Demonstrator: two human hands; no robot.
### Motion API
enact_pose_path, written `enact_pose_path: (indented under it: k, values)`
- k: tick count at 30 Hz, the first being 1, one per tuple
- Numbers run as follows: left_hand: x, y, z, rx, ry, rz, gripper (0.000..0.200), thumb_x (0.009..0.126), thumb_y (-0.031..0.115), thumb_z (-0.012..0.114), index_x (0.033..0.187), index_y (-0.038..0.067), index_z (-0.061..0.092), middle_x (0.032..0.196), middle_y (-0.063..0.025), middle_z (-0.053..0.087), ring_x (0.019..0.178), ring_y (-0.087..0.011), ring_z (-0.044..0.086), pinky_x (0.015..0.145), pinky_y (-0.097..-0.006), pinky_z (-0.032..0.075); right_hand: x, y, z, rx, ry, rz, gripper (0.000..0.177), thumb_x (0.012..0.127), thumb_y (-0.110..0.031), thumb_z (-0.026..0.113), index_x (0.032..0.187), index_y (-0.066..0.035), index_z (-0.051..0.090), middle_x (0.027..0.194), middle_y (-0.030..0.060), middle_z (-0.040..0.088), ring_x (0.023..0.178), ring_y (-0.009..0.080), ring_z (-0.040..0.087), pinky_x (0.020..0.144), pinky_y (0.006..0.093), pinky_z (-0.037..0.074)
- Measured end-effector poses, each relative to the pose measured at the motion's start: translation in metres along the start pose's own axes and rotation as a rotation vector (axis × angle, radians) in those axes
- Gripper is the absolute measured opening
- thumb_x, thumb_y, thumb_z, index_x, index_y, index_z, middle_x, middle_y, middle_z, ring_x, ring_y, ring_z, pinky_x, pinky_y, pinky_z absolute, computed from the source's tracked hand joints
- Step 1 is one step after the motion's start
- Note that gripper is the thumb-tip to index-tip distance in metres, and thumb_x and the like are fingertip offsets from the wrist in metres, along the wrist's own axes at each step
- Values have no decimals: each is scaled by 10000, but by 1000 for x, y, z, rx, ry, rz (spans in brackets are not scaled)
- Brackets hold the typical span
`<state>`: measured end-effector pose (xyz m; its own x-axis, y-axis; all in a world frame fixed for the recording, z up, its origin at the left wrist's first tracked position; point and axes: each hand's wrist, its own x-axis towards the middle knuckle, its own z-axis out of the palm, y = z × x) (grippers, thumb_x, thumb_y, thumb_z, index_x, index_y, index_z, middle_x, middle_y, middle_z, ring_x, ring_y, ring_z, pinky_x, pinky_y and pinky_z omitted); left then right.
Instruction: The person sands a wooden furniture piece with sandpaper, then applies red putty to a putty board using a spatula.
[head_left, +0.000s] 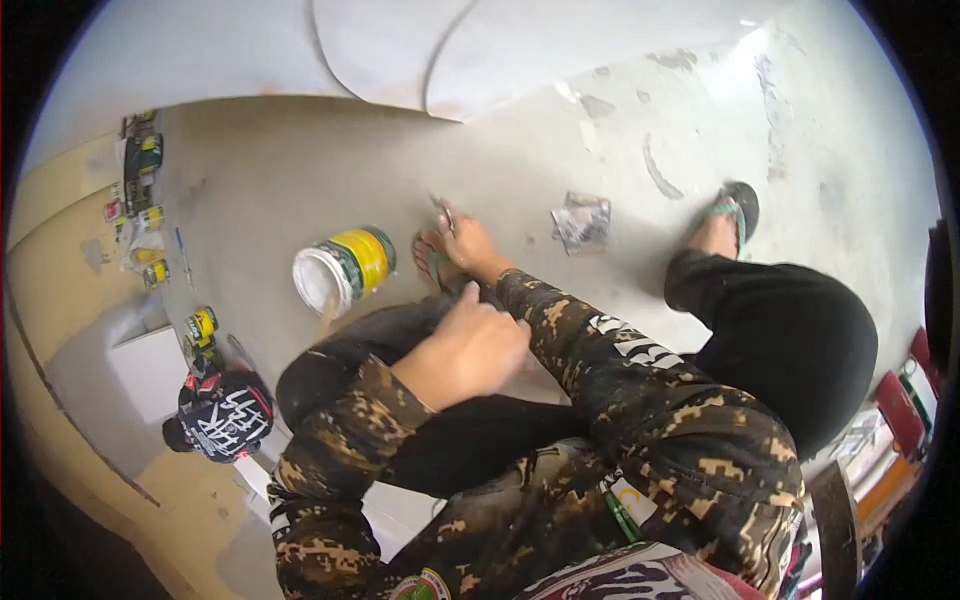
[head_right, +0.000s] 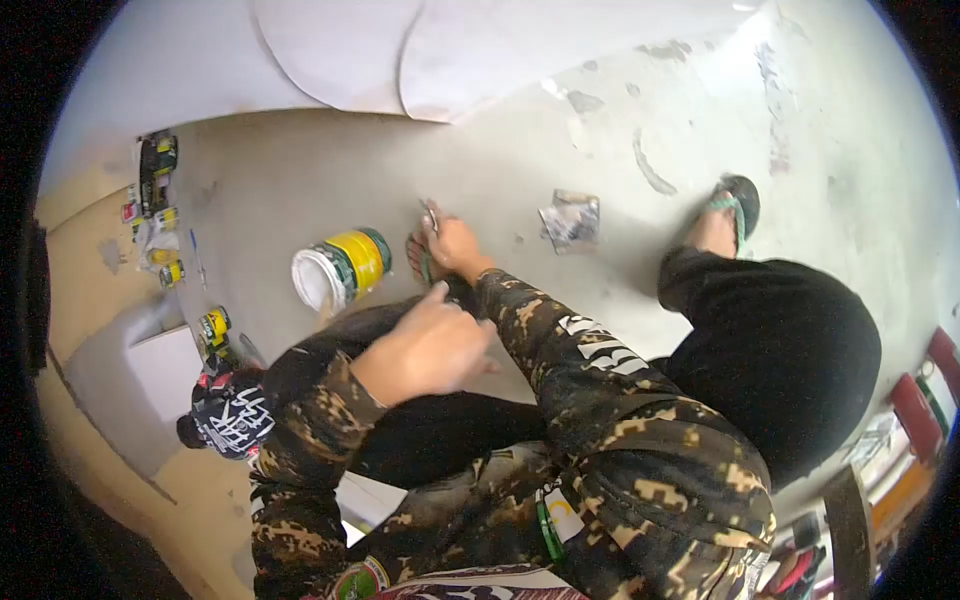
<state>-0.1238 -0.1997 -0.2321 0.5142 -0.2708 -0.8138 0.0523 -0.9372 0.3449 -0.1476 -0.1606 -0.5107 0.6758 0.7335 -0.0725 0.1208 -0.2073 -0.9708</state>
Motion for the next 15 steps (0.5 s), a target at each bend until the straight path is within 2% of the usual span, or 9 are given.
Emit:
enact_pose_path:
  k: [2, 3, 5, 7, 9, 10, 11, 13, 15]
  values:
    - [-1, 4, 2, 21, 11, -7, 381, 865, 406, 629, 887, 26, 650, 719, -169, 670, 778, -345, 678, 953, -534, 401, -14, -15, -19, 80, -287, 349, 518, 1010, -395, 367, 1122, 55, 598, 969, 272, 667, 941, 447, 623, 864, 513, 475]
    - [-3, 5, 1, 11, 18, -6, 375, 864, 398, 633, 883, 24, 649, 721, -174, 669, 780, -348, 678, 944, -526, 406, -16, -19, -27, 67, -296, 355, 518, 1010, -395, 367, 1122, 55, 598, 969, 272, 667, 941, 447, 623, 864, 513, 475]
    - [-2, 5, 4, 10, 7, -4, 369, 859, 387, 641, 871, 18, 648, 725, -178, 670, 782, -352, 679, 914, -511, 422, -6, -16, -37, 24, -127, 258, 570, 1009, -434, 371, 908, 58, 640, 751, 244, 667, 780, 438, 653, 727, 504, 498]
    - [0, 3, 8, 30, 36, -5, 367, 852, 380, 650, 832, 14, 668, 742, -179, 680, 798, -354, 684, 862, -540, 445, 17, -1, -54, 235, -236, 374, 593, 985, -492, 416, 1091, 58, 609, 932, 283, 667, 909, 423, 648, 828, 487, 490]
    - [1, 1, 7, 31, 70, -2, 364, 847, 376, 654, 765, 23, 691, 746, -184, 685, 800, -345, 690, 803, -540, 478, 28, 25, -60, 237, -196, 305, 717, 915, -556, 531, 1303, 44, 476, 1179, 323, 585, 1068, 427, 592, 933, 481, 447]
    - [-2, 2, 4, 23, 111, 10, 363, 841, 373, 659, 740, 28, 710, 733, -190, 683, 787, -348, 692, 747, -514, 507, 31, 29, -79, 18, -200, 256, 797, 873, -559, 594, 1388, 6, 372, 1181, 297, 592, 1065, 405, 599, 934, 457, 454]
    - [-4, 3, 4, 16, 137, -6, 363, 841, 373, 659, 740, 28, 710, 733, -190, 683, 787, -348, 692, 747, -514, 507, 33, 31, -104, -198, -199, 197, 920, 831, -563, 656, 1474, -31, 268, 1183, 271, 599, 1063, 382, 606, 936, 434, 460]
    - [-6, 4, 1, 116, 158, -8, 360, 839, 378, 661, 779, 29, 724, 729, -188, 683, 774, -357, 692, 746, -496, 520, 24, 26, -148, -616, -183, 176, 997, 747, -530, 741, 1481, -53, 263, 1280, 282, 518, 1186, 398, 523, 1000, 485, 405]
    - [2, 4, 8, 117, 152, 63, 355, 851, 389, 653, 814, 47, 736, 783, -161, 700, 804, -340, 695, 742, -490, 537, -2, 20, -184, -828, -254, 185, 1000, 715, -483, 759, 1485, -70, 271, 1386, 283, 406, 1297, 413, 404, 1027, 547, 346]
